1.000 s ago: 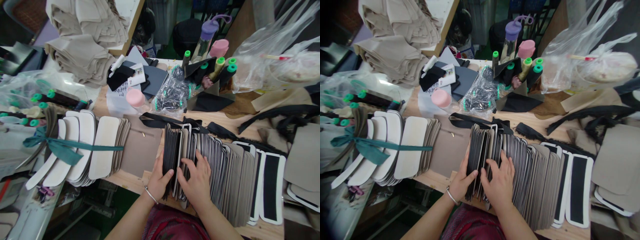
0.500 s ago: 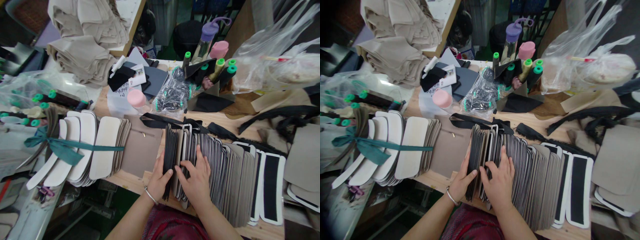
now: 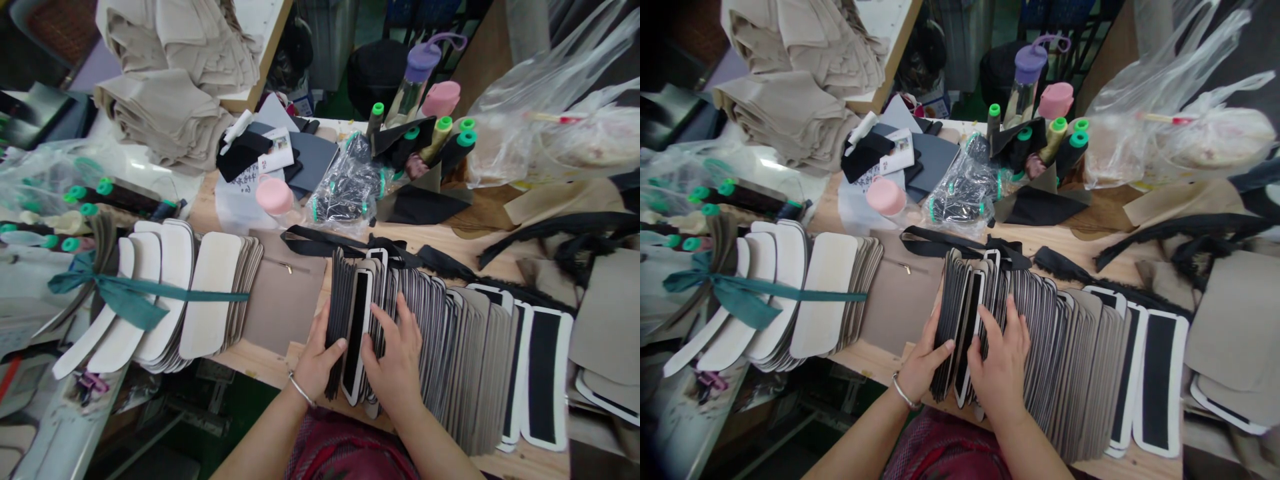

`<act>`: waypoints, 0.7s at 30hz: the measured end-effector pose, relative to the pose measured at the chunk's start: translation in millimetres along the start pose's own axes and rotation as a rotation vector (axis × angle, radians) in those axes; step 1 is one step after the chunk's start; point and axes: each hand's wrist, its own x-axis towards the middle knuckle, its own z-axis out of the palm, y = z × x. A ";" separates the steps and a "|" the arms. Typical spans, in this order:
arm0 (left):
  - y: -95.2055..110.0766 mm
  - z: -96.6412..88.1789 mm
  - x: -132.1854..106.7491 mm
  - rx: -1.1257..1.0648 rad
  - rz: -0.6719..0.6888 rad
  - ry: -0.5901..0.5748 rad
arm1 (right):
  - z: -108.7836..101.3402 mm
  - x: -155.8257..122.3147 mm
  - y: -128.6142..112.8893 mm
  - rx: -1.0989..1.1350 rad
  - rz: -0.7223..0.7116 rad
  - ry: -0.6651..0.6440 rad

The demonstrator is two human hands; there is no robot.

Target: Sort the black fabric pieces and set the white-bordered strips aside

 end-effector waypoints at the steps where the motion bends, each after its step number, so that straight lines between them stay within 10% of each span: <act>1: -0.6 -0.2 -0.6 0.007 0.000 0.000 | -0.6 -0.2 0.4 -0.006 -0.014 -0.016; 21: -2.2 -3.7 2.0 -0.050 -0.020 -0.015 | -3.1 7.6 -12.0 -0.088 0.036 -0.144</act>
